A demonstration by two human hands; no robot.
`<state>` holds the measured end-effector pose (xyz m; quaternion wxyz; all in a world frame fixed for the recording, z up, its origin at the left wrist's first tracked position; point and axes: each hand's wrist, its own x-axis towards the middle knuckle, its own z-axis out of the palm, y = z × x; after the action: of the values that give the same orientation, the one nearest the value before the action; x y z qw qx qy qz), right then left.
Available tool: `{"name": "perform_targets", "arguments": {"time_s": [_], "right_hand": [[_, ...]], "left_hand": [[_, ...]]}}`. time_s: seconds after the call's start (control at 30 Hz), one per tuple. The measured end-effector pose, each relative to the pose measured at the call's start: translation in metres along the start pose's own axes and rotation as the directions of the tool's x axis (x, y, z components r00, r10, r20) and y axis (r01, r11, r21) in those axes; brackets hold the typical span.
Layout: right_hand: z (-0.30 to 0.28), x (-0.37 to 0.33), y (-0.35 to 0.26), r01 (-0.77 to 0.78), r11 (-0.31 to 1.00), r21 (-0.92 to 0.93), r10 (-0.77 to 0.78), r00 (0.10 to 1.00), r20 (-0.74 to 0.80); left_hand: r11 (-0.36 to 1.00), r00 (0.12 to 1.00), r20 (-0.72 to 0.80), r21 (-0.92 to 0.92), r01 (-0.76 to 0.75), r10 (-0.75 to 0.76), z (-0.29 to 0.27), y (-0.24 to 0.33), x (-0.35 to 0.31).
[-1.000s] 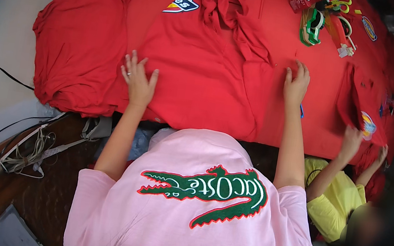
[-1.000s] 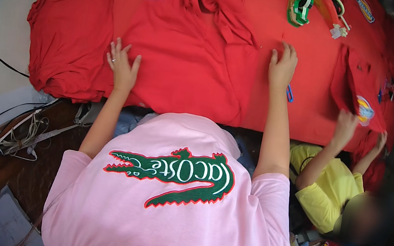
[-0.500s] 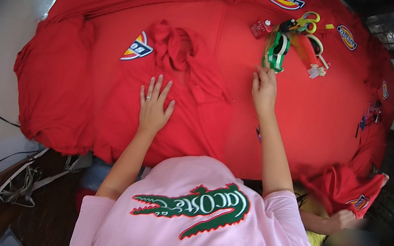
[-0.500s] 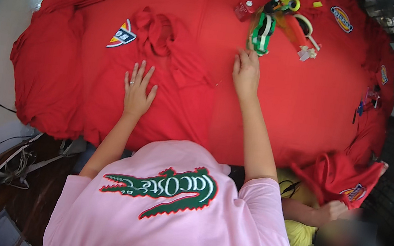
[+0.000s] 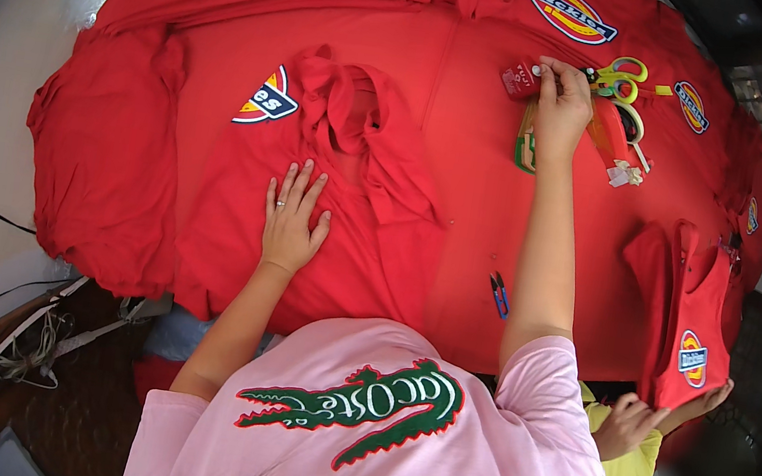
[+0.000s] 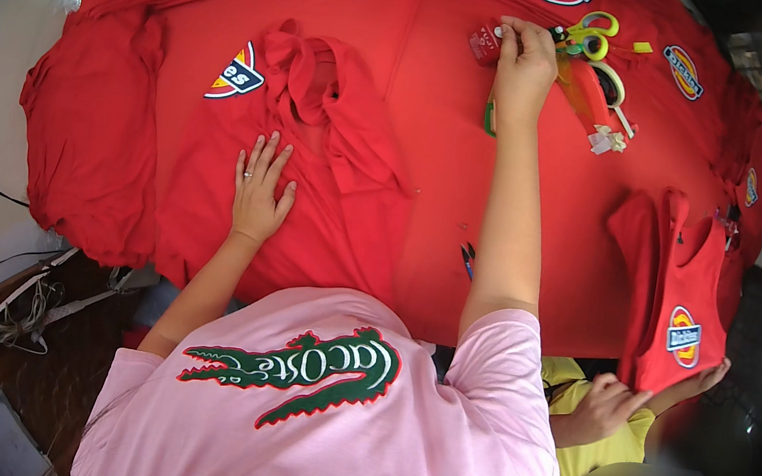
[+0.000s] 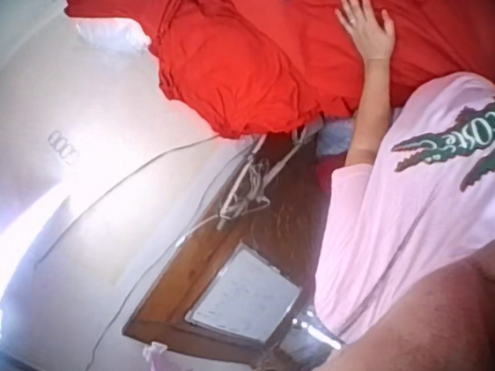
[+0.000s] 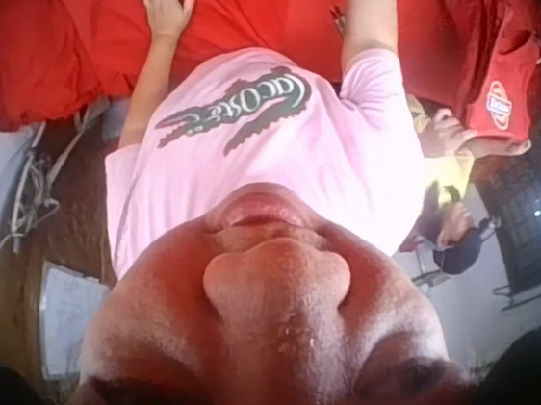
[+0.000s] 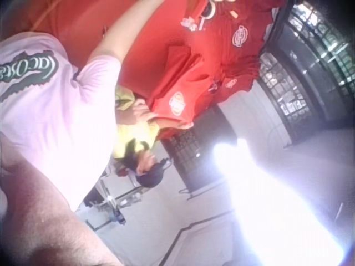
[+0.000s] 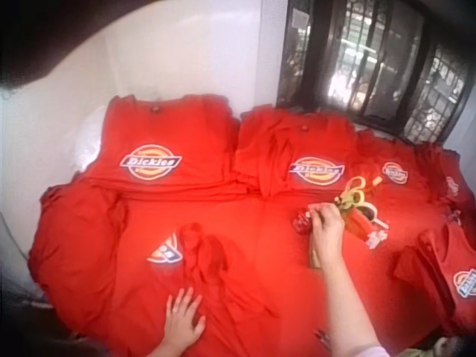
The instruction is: The person picks up, unfolds, and aligns red t-shirts on a large stack, then uses a pen to write on small white tags attached to the collars.
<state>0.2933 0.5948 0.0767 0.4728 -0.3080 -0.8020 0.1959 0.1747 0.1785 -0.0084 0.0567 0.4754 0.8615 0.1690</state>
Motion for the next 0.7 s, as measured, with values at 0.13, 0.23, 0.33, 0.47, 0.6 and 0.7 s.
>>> {"name": "perform_targets", "arguments": {"time_s": [0.13,0.23,0.33,0.47,0.6,0.7], "right_hand": [[-0.004,-0.004,-0.003,0.015,1.0,0.028,-0.015,1.0,0.004],[-0.005,-0.003,-0.003,0.009,0.999,0.038,-0.009,1.0,0.006],[-0.007,-0.002,-0.005,-0.004,0.999,0.051,0.003,1.0,0.021],[-0.009,0.001,-0.007,-0.016,0.997,0.079,0.015,1.0,0.013],[-0.004,0.0,0.002,-0.024,0.994,0.107,0.019,0.999,0.041],[-0.007,0.001,0.004,0.029,0.998,0.064,-0.033,0.997,0.067]], "left_hand": [[1.0,1.0,0.004,0.008,0.003,-0.003,0.001,-0.001,-0.001],[1.0,1.0,0.009,0.014,0.002,-0.002,0.001,-0.001,-0.001],[1.0,1.0,0.008,0.009,0.002,-0.002,0.002,-0.001,0.0],[1.0,1.0,0.012,0.0,0.0,0.0,0.0,0.0,0.0],[1.0,1.0,-0.01,-0.006,-0.003,0.003,0.0,0.0,0.0],[1.0,1.0,-0.008,-0.012,0.002,-0.002,-0.002,-0.001,-0.002]]}}
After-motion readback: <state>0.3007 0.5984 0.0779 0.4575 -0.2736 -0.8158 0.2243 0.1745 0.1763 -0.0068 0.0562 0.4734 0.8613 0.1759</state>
